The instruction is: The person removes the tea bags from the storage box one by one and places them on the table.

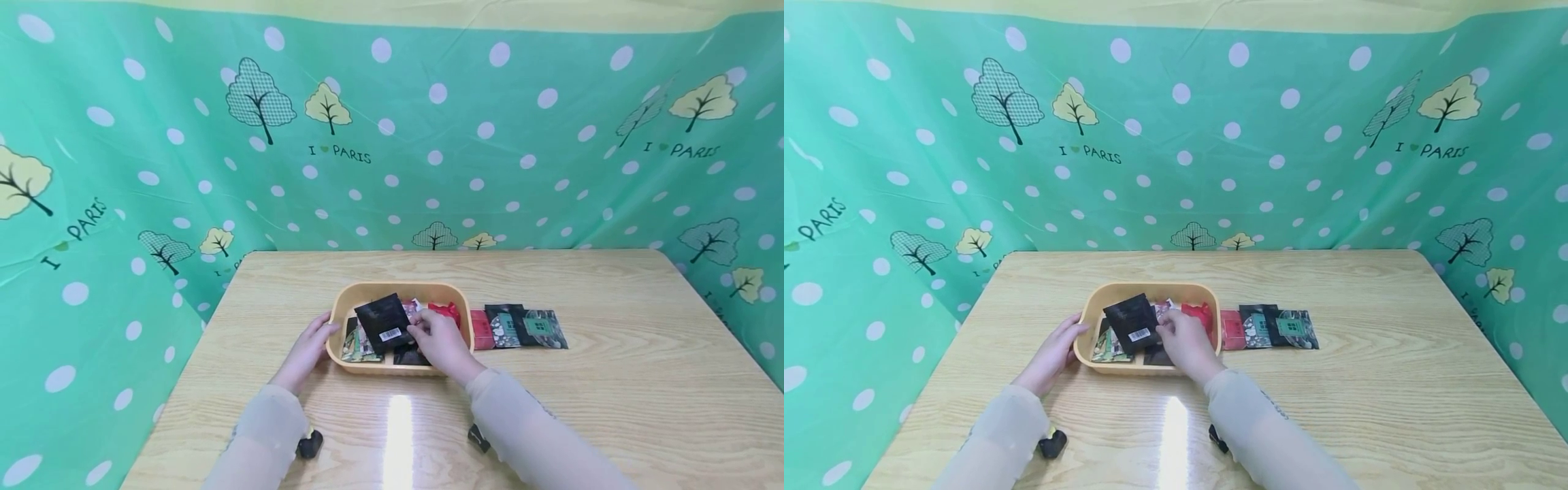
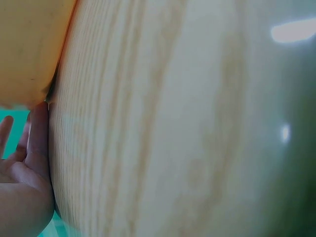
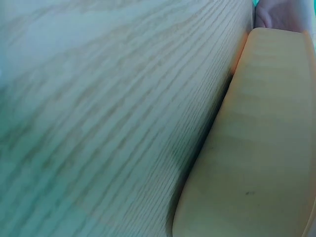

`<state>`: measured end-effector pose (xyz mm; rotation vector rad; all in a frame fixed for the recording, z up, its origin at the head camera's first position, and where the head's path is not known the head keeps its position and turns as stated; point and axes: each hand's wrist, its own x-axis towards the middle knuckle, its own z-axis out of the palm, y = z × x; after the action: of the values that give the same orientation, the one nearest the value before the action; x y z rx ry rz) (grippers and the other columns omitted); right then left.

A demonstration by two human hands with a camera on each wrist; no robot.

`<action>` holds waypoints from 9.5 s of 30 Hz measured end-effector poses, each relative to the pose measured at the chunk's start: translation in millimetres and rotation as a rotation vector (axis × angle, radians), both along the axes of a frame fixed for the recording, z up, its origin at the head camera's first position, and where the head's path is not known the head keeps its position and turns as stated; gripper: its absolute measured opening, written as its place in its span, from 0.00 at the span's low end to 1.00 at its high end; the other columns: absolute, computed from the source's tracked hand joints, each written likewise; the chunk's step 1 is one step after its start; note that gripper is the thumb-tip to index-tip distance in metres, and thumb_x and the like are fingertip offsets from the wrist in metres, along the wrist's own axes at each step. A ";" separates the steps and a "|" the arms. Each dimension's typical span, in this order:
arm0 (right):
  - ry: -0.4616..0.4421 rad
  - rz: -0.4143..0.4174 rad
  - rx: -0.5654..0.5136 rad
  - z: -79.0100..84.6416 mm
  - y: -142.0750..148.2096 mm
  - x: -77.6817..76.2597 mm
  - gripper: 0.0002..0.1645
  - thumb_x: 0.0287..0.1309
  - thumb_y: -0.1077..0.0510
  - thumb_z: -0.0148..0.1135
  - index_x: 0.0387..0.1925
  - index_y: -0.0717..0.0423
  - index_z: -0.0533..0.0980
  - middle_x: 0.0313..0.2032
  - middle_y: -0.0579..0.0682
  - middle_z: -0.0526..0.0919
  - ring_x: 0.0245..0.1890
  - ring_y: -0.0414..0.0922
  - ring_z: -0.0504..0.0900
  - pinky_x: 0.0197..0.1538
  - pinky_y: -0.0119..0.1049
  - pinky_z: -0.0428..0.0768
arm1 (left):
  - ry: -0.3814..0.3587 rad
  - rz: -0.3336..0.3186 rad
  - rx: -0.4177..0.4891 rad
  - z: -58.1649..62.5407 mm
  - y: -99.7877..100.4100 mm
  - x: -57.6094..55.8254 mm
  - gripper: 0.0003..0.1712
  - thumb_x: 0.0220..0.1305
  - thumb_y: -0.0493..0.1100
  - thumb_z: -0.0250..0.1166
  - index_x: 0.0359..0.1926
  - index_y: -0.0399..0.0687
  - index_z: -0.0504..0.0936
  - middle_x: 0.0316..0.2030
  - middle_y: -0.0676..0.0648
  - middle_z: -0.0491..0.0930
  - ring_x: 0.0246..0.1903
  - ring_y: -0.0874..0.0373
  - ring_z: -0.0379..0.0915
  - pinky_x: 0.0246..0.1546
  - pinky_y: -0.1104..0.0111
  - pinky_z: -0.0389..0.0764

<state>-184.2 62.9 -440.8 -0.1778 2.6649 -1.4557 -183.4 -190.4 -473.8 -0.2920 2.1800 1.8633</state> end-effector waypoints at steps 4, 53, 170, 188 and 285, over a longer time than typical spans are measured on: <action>-0.024 -0.022 -0.052 2.4 1.5 1.8 0.06 0.64 0.63 0.62 0.41 0.61 0.80 0.32 0.52 0.82 0.22 0.44 0.79 0.28 0.31 0.81 | 0.001 0.000 0.001 0.2 0.1 0.5 0.37 0.73 0.52 0.53 0.76 0.43 0.55 0.72 0.32 0.59 0.67 0.39 0.67 0.68 0.55 0.71; -0.107 -0.273 -0.285 32.8 124.9 3.4 0.24 0.68 0.61 0.57 0.58 0.76 0.71 0.26 0.42 0.84 0.22 0.33 0.78 0.31 0.27 0.84 | -0.023 0.000 0.000 -3.7 -1.1 -0.7 0.39 0.73 0.54 0.52 0.77 0.42 0.52 0.73 0.31 0.58 0.69 0.39 0.63 0.73 0.52 0.62; -0.375 -0.408 -0.004 -28.9 283.6 6.5 0.28 0.69 0.57 0.52 0.57 0.81 0.67 0.24 0.45 0.77 0.22 0.38 0.77 0.27 0.32 0.84 | -0.054 0.017 -0.082 -6.1 -1.1 -0.8 0.41 0.69 0.58 0.53 0.76 0.47 0.55 0.71 0.37 0.64 0.65 0.43 0.69 0.74 0.49 0.60; -0.364 -0.447 0.002 -25.4 279.6 8.1 0.29 0.69 0.54 0.50 0.58 0.78 0.68 0.27 0.46 0.78 0.24 0.38 0.78 0.27 0.30 0.83 | -0.051 -0.005 -0.072 -2.3 -1.7 1.8 0.44 0.69 0.61 0.53 0.77 0.47 0.52 0.73 0.36 0.61 0.70 0.40 0.62 0.76 0.48 0.52; -0.337 0.031 0.261 35.0 47.8 6.4 0.14 0.63 0.58 0.64 0.48 0.60 0.82 0.27 0.55 0.85 0.10 0.42 0.77 0.16 0.32 0.79 | -0.055 0.005 -0.076 -4.0 -2.6 -0.6 0.41 0.70 0.59 0.53 0.77 0.46 0.55 0.71 0.37 0.65 0.69 0.43 0.65 0.75 0.51 0.57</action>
<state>-177.7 110.7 -405.8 0.0442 2.5246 -1.0085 -184.0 -193.0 -477.9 -0.3595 2.2176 1.7566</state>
